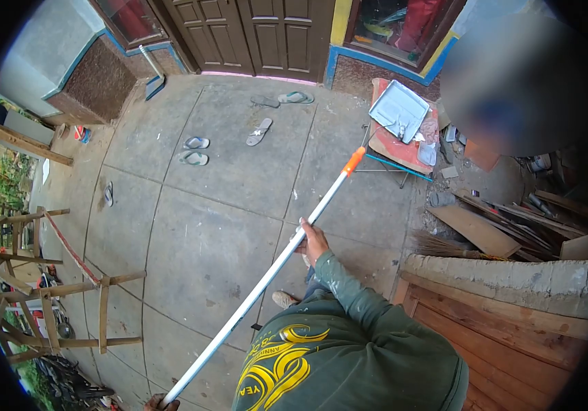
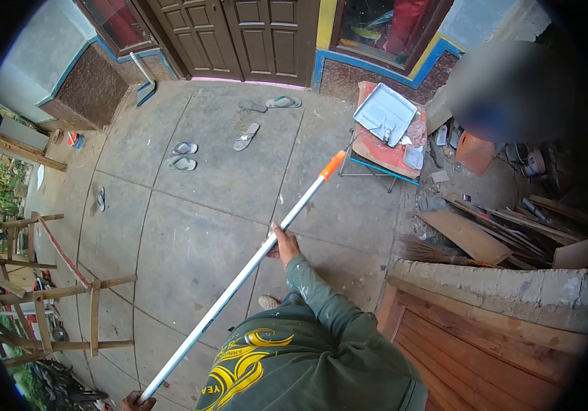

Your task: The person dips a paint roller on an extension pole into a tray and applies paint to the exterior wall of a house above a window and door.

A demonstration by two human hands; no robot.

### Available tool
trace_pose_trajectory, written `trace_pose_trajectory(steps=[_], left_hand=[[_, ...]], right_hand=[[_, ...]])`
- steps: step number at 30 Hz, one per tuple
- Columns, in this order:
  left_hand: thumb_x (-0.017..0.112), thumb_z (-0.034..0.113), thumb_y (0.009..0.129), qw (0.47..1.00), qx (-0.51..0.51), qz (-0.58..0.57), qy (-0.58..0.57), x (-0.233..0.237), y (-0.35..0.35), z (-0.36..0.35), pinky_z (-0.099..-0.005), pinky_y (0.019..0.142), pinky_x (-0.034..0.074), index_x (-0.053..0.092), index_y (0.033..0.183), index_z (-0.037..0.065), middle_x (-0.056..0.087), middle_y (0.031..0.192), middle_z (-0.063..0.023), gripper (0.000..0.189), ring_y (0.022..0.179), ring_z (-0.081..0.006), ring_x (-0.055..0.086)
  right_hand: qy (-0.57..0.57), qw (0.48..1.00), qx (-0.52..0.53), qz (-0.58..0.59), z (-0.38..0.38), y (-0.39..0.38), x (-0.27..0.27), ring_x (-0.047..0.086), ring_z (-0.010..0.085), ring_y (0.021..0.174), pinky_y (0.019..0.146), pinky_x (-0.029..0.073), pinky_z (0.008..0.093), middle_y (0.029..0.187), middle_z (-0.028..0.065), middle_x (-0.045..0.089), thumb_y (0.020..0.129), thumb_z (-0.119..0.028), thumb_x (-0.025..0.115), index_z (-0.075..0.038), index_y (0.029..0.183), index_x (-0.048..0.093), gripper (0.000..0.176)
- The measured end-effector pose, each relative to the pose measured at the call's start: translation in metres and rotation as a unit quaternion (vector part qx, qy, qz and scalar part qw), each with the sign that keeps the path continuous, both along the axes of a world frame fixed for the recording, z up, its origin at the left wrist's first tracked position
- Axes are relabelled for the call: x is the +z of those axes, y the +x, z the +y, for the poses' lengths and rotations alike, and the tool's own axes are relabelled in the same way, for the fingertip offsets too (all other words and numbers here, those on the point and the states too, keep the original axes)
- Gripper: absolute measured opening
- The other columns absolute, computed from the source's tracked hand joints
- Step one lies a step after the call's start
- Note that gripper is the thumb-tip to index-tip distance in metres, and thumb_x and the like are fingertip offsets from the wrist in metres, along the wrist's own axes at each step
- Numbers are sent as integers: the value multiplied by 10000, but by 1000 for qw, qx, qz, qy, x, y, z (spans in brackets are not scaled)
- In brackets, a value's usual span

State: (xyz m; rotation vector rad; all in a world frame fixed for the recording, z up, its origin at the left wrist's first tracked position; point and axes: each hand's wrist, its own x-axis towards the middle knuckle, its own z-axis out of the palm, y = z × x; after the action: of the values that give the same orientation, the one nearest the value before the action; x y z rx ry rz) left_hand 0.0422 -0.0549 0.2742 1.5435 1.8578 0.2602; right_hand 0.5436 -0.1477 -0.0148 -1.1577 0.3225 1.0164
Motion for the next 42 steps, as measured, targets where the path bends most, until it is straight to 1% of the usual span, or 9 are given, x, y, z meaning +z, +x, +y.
trace_pose_trajectory(steps=[4, 7, 11, 20, 23, 27, 33, 37, 42], left_hand=[[792, 104, 715, 994, -82, -49, -43, -11, 29, 2, -271, 646, 465, 692, 916, 75, 657, 795, -26, 226, 726, -110, 564], [762, 127, 761, 945, -287, 149, -40, -23, 38, 7, -257, 678, 489, 660, 1002, 67, 678, 855, -18, 268, 764, -88, 601], [764, 88, 748, 972, -229, -9, -45, -22, 53, -1, -266, 678, 491, 662, 978, 51, 673, 850, -46, 254, 753, -116, 600], [805, 50, 695, 994, -94, -9, -49, 10, 54, 2, -266, 636, 466, 682, 906, 31, 660, 791, -50, 244, 722, -123, 580], [802, 200, 647, 947, -305, 97, 34, -16, 56, 18, -282, 534, 500, 682, 823, 43, 627, 600, -63, 264, 502, -159, 601], [804, 178, 622, 921, -357, 125, 90, -20, 94, 10, -296, 554, 509, 670, 825, 32, 642, 627, -92, 283, 534, -176, 627], [773, 48, 711, 994, -53, -95, -14, -15, 28, -5, -296, 642, 475, 681, 924, 29, 650, 773, -44, 234, 684, -154, 567], [779, 68, 725, 989, -26, 145, -32, 35, 49, -13, -312, 686, 484, 675, 946, 38, 659, 846, -64, 246, 775, -173, 590], [762, 92, 763, 992, -127, -9, 25, -21, 37, -4, -325, 683, 497, 662, 984, 62, 656, 867, -67, 245, 769, -181, 600]], right_hand=[[-7, 999, -31, -13, -4, 45, -15, 611, 205, 665, 597, 535, 370, 739, 65, 569, 915, -443, 547, -81, 907, 532, 362], [-2, 998, -62, -15, -9, 75, -22, 617, 185, 640, 552, 537, 356, 758, 67, 591, 904, -466, 553, -91, 913, 530, 375], [1, 996, -84, -32, -10, 84, -21, 612, 188, 621, 549, 536, 362, 737, 63, 585, 909, -468, 543, -95, 908, 522, 373], [0, 999, -43, 11, -3, 47, -5, 590, 168, 640, 577, 517, 359, 723, 21, 547, 915, -434, 561, -117, 885, 529, 321], [17, 996, -82, -11, -2, 85, -18, 596, 172, 635, 591, 528, 356, 721, 34, 559, 912, -449, 558, -108, 866, 518, 347], [-39, 996, -77, -27, -4, 112, -18, 596, 176, 626, 576, 527, 359, 713, 36, 564, 911, -446, 556, -133, 844, 510, 324], [4, 999, -40, 14, -2, 32, -30, 608, 188, 629, 571, 533, 371, 708, 46, 574, 903, -428, 572, -112, 857, 523, 323], [-2, 999, 24, 30, -2, -9, -5, 619, 198, 640, 557, 532, 381, 722, 53, 581, 902, -412, 579, -104, 879, 538, 312], [-20, 998, -53, -11, -1, 62, -40, 602, 189, 613, 565, 528, 374, 707, 36, 566, 900, -445, 570, -118, 855, 524, 333]])
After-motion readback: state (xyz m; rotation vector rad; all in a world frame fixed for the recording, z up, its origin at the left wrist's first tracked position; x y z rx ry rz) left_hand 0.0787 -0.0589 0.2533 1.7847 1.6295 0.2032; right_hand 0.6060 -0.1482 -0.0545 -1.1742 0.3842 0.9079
